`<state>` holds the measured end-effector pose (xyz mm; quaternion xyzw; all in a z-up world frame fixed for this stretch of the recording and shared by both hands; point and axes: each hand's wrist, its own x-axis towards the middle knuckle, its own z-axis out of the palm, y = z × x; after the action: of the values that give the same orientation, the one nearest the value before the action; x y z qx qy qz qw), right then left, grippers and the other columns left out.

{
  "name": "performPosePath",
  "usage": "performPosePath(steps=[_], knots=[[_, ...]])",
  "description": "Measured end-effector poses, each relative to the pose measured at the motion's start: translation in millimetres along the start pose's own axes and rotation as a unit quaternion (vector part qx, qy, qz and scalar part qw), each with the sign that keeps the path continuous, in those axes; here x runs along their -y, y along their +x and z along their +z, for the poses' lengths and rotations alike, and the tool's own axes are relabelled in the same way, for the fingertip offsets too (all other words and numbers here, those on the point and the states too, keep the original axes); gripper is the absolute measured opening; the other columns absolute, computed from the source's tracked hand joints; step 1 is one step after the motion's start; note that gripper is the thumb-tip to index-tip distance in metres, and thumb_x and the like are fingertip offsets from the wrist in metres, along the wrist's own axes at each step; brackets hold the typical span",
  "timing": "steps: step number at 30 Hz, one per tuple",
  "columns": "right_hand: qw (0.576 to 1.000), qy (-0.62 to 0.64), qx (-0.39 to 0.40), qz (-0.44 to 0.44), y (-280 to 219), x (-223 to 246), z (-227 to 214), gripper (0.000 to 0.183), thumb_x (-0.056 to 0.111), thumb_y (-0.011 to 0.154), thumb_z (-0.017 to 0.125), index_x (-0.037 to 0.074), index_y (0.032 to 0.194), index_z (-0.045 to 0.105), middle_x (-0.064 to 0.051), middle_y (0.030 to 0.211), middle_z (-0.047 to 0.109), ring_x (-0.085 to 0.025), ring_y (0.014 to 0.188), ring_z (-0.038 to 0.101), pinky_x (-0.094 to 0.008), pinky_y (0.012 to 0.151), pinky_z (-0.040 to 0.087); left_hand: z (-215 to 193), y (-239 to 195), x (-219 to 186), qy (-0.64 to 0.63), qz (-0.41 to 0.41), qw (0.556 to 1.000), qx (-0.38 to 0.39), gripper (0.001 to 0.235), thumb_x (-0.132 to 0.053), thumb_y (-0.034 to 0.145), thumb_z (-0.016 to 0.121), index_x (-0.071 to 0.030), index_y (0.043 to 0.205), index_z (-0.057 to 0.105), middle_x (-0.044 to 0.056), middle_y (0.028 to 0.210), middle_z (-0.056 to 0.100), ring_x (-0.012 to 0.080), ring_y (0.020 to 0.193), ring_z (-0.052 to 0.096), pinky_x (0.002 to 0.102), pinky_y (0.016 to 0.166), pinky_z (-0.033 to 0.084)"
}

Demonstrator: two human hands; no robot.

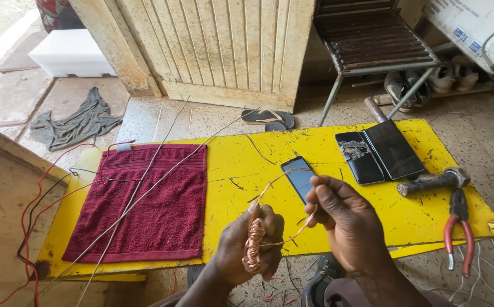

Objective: Stripping insulation from electrical wires and winding the copper core into a coil on a work table.

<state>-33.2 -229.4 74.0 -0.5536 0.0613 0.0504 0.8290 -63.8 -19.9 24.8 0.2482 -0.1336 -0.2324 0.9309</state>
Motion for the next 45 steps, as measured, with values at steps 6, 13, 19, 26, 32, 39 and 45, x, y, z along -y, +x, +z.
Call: performPosePath(steps=[6, 13, 19, 26, 32, 39, 45], knots=[[0.986, 0.065, 0.136, 0.073, 15.8, -17.2, -21.6, 0.029, 0.008, 0.102, 0.063, -0.004, 0.127, 0.070, -0.019, 0.104, 0.072, -0.030, 0.083, 0.071, -0.041, 0.061, 0.063, 7.2, -8.7, -6.1, -0.051, -0.075, 0.987, 0.132, 0.039, -0.036, 0.117, 0.046, 0.000, 0.104, 0.054, 0.017, 0.090, 0.049, 0.0221, 0.058, 0.053, 0.046, 0.060, 0.063], [0.972, 0.113, 0.144, 0.144, 12.5, -41.1, -8.3, 0.026, 0.009, 0.104, 0.062, 0.000, 0.127, 0.069, -0.017, 0.102, 0.069, -0.031, 0.093, 0.072, -0.047, 0.073, 0.068, 12.6, -3.4, 3.8, 0.126, 0.058, 0.990, -0.011, 0.032, -0.037, 0.110, 0.058, -0.009, 0.095, 0.058, 0.006, 0.080, 0.059, 0.0161, 0.063, 0.055, 0.032, 0.060, 0.046], [0.982, 0.031, 0.095, 0.163, 3.7, -45.8, 20.7, 0.023, 0.002, 0.097, 0.071, -0.004, 0.119, 0.076, -0.020, 0.103, 0.074, -0.033, 0.096, 0.067, -0.047, 0.086, 0.056, -17.6, 5.3, 19.5, 0.256, 0.176, 0.927, -0.209, 0.025, -0.029, 0.106, 0.067, -0.012, 0.091, 0.057, 0.003, 0.076, 0.057, 0.0134, 0.063, 0.050, 0.033, 0.057, 0.044], [0.940, -0.322, 0.025, 0.113, 3.3, -5.8, 52.0, 0.043, 0.024, 0.098, 0.065, 0.015, 0.138, 0.079, -0.002, 0.144, 0.080, -0.020, 0.119, 0.078, -0.034, 0.092, 0.064, -11.3, 9.3, 3.0, 0.497, 0.154, 0.796, -0.310, 0.050, -0.054, 0.101, 0.060, -0.012, 0.076, 0.064, 0.002, 0.076, 0.054, 0.0153, 0.070, 0.054, 0.036, 0.062, 0.044], [0.806, -0.491, 0.130, -0.303, -17.3, -27.8, 16.1, 0.028, 0.030, 0.095, 0.070, 0.019, 0.120, 0.075, -0.001, 0.112, 0.078, -0.017, 0.099, 0.075, -0.030, 0.072, 0.067, 3.9, 8.3, -12.8, 0.411, 0.023, 0.824, -0.390, 0.058, -0.068, 0.092, 0.048, -0.012, 0.096, 0.060, 0.006, 0.085, 0.061, 0.0149, 0.070, 0.058, 0.033, 0.060, 0.054], [0.724, -0.498, 0.192, -0.436, -19.2, -56.3, 42.8, 0.026, 0.018, 0.092, 0.083, 0.005, 0.114, 0.078, -0.009, 0.097, 0.068, -0.024, 0.087, 0.067, -0.035, 0.068, 0.060, -2.5, 16.7, -16.5, 0.295, 0.043, 0.868, -0.396, 0.037, -0.044, 0.106, 0.061, -0.012, 0.089, 0.057, 0.005, 0.080, 0.059, 0.0137, 0.066, 0.050, 0.030, 0.059, 0.043], [0.699, -0.471, 0.245, -0.480, -28.9, -59.8, 58.2, 0.017, 0.017, 0.096, 0.074, 0.005, 0.109, 0.075, -0.013, 0.113, 0.076, -0.029, 0.106, 0.072, -0.043, 0.095, 0.058, -19.9, 9.2, -17.8, 0.290, 0.096, 0.889, -0.341, 0.032, -0.037, 0.108, 0.064, -0.014, 0.087, 0.061, -0.003, 0.075, 0.050, 0.0090, 0.066, 0.043, 0.029, 0.060, 0.039]])
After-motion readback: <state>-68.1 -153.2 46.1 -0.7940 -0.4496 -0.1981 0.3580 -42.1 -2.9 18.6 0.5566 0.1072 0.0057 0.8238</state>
